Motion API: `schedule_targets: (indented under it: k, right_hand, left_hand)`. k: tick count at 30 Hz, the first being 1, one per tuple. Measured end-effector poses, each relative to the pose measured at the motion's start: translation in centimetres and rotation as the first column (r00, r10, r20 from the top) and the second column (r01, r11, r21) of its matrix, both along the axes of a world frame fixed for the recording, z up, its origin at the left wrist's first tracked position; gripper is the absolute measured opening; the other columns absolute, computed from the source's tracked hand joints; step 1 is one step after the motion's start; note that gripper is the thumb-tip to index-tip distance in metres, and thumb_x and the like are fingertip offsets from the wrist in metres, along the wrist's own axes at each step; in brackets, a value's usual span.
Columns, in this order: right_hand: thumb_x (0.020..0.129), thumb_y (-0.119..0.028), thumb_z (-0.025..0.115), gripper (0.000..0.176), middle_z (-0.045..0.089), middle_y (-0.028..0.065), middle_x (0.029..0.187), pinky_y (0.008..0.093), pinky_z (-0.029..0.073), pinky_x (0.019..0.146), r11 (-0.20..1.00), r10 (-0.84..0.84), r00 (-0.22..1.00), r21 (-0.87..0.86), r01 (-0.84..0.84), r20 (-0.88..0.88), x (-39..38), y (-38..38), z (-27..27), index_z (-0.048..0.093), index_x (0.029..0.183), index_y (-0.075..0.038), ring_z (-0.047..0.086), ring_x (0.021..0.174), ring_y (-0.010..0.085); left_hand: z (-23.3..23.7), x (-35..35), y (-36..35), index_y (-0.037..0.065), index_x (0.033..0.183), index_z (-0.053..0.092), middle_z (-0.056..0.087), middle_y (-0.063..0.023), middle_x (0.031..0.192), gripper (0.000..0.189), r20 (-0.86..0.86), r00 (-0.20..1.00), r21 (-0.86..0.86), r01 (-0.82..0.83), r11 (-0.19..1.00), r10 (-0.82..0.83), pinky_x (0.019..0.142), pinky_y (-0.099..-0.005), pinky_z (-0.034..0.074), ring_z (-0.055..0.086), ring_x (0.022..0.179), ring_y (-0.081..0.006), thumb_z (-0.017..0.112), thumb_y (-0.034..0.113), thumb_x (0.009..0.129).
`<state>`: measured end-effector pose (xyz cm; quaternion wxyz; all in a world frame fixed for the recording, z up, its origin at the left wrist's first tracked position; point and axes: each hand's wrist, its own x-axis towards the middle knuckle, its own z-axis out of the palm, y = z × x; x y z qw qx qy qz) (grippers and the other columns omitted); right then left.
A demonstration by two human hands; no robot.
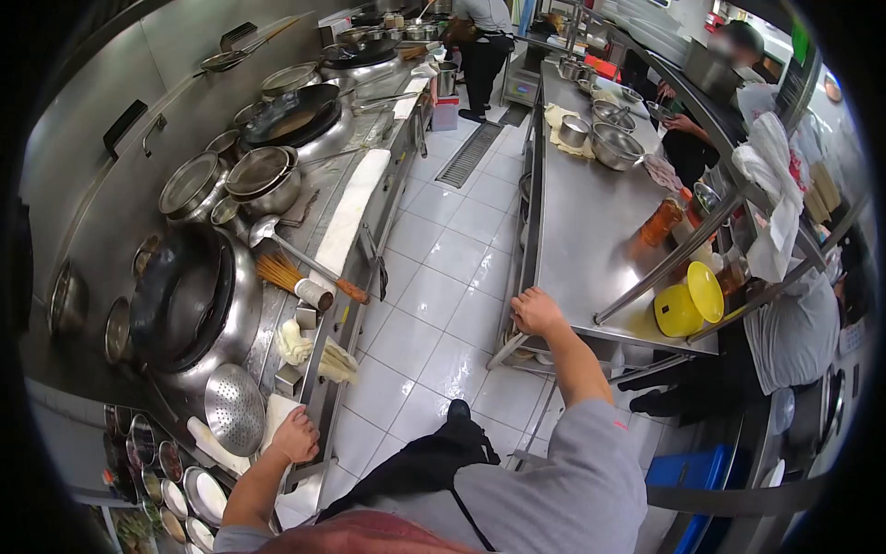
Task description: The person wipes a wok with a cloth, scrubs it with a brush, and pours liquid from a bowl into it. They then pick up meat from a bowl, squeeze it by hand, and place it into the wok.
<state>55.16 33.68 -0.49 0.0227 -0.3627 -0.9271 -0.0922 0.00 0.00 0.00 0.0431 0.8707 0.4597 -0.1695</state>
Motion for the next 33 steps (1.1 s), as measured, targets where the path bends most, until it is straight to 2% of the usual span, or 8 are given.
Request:
schedule_targets:
  k: [3,11,33]
  right_hand:
    - [0.079,-0.027,0.067,0.022,0.065,0.0098,0.083,0.0378,0.046,0.086,1.000,0.003,1.000,-0.005,-0.003,-0.029,-1.4,-0.3,-0.7,0.059,0.082,-0.007,0.062,0.088,0.0270]
    - [0.080,-0.027,0.066,0.021,0.065,0.0100,0.083,0.0375,0.046,0.086,1.000,0.012,1.000,0.006,-0.012,-0.006,-1.0,-0.4,-0.3,0.059,0.083,-0.007,0.062,0.088,0.0264]
    - [0.079,-0.028,0.067,0.025,0.064,0.0111,0.083,0.0382,0.047,0.086,1.000,-0.005,1.000,-0.024,0.004,-0.009,0.2,-0.1,-0.2,0.060,0.085,-0.006,0.061,0.087,0.0283]
  left_hand:
    - [1.1,-1.4,-0.1,0.013,0.080,0.071,0.068,-0.0053,0.086,0.022,-0.036,0.999,-0.016,-0.002,1.000,0.001,0.115,-0.0428,0.025,0.059,0.099,-0.0222,0.063,0.031,0.072]
    - [0.8,-1.0,-0.2,0.012,0.076,0.069,0.067,-0.0050,0.084,0.013,0.001,1.000,0.007,-0.010,1.000,0.009,0.114,-0.0423,0.027,0.059,0.097,-0.0220,0.061,0.022,0.073]
    - [-0.8,-0.2,0.0,0.012,0.077,0.069,0.067,-0.0070,0.085,0.017,0.005,1.000,0.019,-0.010,1.000,0.010,0.113,-0.0448,0.028,0.059,0.097,-0.0235,0.063,0.027,0.072]
